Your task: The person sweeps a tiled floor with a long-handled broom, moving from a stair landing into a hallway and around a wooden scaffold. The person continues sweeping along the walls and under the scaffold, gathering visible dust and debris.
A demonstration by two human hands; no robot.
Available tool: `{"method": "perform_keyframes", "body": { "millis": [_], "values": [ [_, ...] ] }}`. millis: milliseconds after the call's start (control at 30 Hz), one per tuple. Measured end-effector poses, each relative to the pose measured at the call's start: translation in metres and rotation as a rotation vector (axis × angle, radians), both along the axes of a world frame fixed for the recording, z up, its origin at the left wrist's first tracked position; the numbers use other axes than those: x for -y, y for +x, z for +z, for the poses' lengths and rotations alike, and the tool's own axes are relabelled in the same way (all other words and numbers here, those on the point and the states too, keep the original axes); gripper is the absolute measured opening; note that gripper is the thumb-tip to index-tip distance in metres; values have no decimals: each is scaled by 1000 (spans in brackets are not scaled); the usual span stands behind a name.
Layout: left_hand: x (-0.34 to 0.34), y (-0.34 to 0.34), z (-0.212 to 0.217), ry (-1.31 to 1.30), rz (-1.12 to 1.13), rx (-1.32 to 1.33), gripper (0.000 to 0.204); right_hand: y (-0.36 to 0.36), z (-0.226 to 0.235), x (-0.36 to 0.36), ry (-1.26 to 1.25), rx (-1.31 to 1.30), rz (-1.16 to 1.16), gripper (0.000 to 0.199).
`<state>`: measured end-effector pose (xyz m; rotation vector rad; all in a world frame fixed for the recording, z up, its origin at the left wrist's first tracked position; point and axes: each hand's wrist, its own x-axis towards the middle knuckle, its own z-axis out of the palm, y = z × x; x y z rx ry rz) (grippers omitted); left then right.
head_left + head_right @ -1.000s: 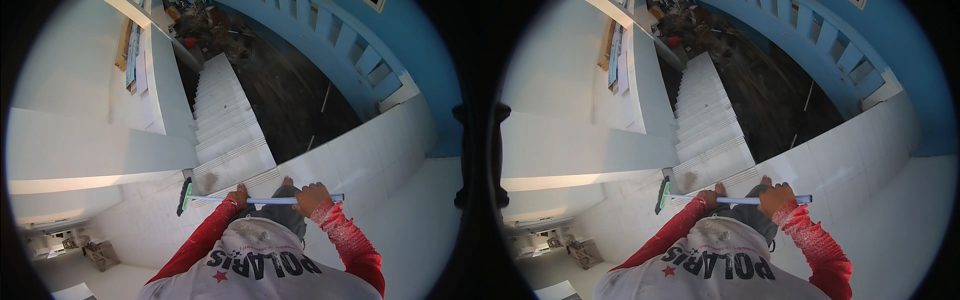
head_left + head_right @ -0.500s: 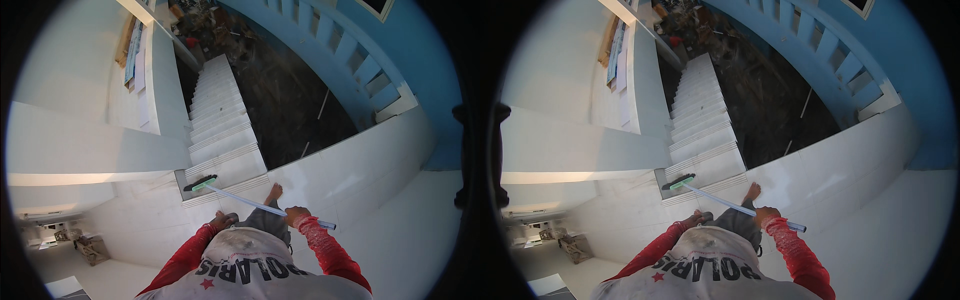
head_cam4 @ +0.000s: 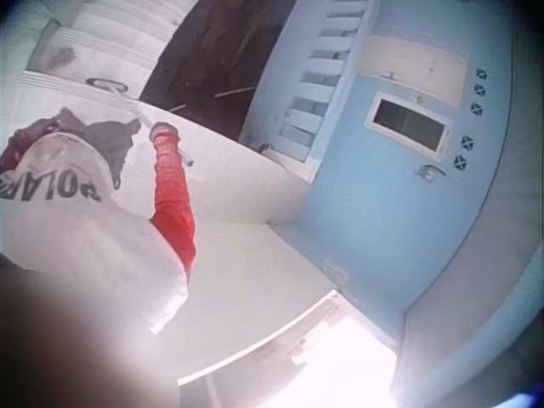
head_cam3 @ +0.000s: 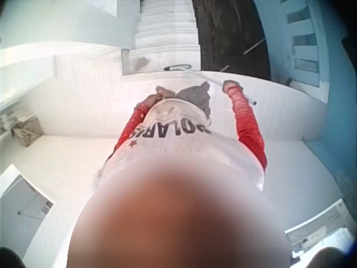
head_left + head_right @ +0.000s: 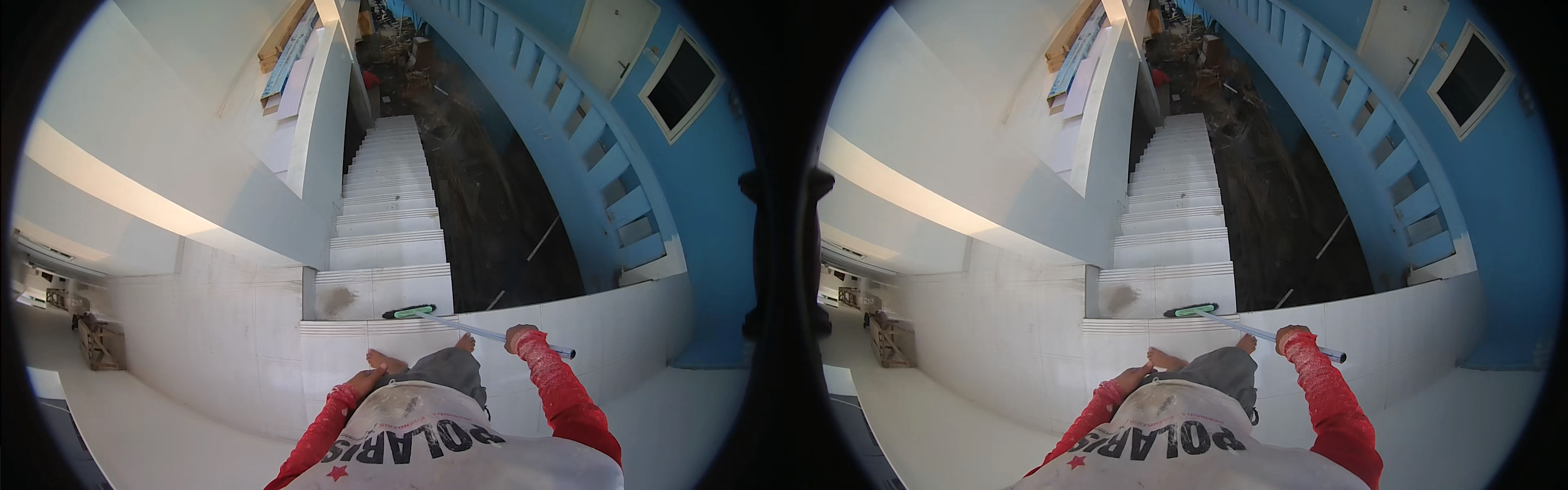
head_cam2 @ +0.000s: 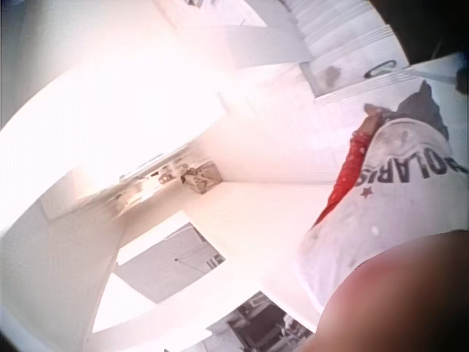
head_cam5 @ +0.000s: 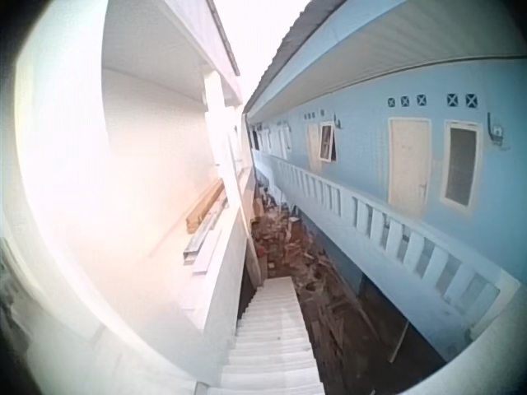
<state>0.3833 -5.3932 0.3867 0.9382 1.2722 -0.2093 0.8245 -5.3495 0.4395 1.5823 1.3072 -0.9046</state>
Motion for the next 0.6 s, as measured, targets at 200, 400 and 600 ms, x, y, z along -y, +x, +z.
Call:
{"method": "perform_keyframes", "body": {
  "millis": [200,400,600],
  "values": [
    [23,-143,11,254,29,-33,68,-149,-67,-32,40,23,235,38],
    [85,-251,-10,321,239,-24,68,-285,-105,-140,-51,233,700,36],
    [118,-356,-16,265,414,-31,69,-514,55,-267,122,283,1073,41]
  ]
}}
